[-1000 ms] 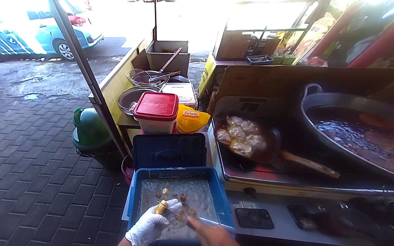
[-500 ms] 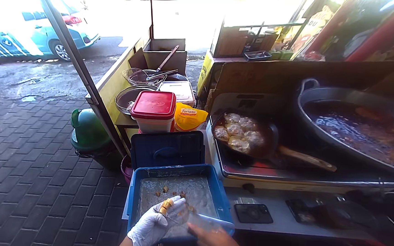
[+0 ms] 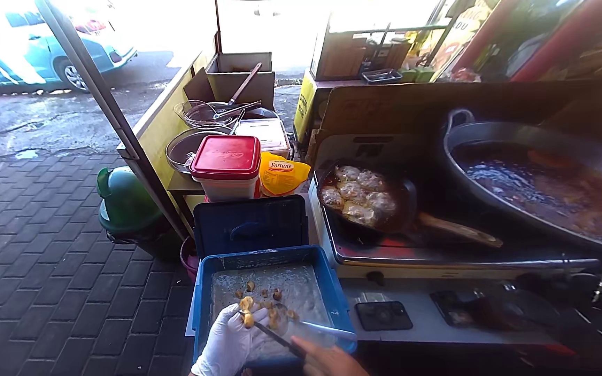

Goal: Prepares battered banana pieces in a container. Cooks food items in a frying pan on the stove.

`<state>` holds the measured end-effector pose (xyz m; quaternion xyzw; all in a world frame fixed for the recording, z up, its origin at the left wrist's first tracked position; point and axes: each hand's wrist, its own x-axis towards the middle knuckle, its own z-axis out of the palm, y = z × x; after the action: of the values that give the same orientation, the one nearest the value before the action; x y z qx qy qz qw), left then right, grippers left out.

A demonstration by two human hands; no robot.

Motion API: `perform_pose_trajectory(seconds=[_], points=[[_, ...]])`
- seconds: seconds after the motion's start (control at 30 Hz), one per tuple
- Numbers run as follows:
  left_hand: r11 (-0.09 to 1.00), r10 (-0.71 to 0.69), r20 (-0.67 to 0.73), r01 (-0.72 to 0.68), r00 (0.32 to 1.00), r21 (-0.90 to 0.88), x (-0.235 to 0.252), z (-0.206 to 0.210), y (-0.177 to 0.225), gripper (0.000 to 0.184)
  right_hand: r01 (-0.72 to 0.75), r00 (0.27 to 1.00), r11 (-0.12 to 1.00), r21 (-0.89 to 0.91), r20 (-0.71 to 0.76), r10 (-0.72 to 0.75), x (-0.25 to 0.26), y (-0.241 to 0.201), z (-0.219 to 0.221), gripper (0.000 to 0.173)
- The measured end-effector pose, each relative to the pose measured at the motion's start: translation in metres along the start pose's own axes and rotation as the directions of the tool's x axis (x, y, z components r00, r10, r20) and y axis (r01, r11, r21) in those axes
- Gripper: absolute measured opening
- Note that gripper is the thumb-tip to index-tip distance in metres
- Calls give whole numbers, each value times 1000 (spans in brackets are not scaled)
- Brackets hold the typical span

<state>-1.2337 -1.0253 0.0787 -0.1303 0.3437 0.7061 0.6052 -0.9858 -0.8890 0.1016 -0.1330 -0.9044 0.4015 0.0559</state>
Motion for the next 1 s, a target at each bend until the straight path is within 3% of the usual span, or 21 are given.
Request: perform_pose_trajectory(seconds=[0.07,0.17,0.23,0.3,0.37,0.43,0.57,0.67,0.7,0.73,0.77,0.8,0.83,0.9,1.0], points=[[945,120,-115,-77,986,319,-3,2,0,51,-103,995,994,42,6,103,-3,0,-8,45],[652,224,-94,-77,970,754,-16,3,0,56,-302,953,944,134,65,296,-4,-2,-19,51],[496,209,-47,-65,977,866,-29,14,-7,50,-311,950,930,195,43,308,4,-13,-19,55],[434,114,81,-123,990,893,-36,29,-20,45,-289,957,945,150,50,285,16,-26,-13,61],[426,73,107,-127,992,896,-36,42,-31,46,-282,957,953,115,110,270,27,-36,-4,68],[447,120,14,-67,993,892,-33,51,-37,43,-281,953,950,139,159,258,34,-44,6,77],[710,58,-133,52,989,702,-19,32,-43,41,-273,949,927,256,229,216,33,-48,12,95],[704,73,-174,73,982,707,-20,16,-28,38,-223,962,964,143,192,194,33,-32,-3,78],[639,113,-166,56,980,767,-24,12,-17,35,-233,962,972,19,148,228,35,-23,-12,69],[483,155,-167,73,974,873,-28,6,-3,33,-256,957,957,-139,107,271,37,-12,-19,63],[213,213,-186,140,959,967,-34,1,12,34,-288,940,910,-298,94,328,42,0,-25,60],[-75,282,-213,243,936,967,-42,0,26,37,-325,901,839,-437,125,415,47,9,-29,57],[-280,328,-214,311,920,908,-49,-1,37,41,-354,835,760,-545,182,520,53,14,-32,55],[-500,340,-203,359,918,788,-56,-4,49,42,-346,713,641,-685,251,654,67,20,-30,44],[-613,315,-179,344,932,712,-62,-7,57,35,-343,638,625,-702,314,703,83,17,-24,37]])
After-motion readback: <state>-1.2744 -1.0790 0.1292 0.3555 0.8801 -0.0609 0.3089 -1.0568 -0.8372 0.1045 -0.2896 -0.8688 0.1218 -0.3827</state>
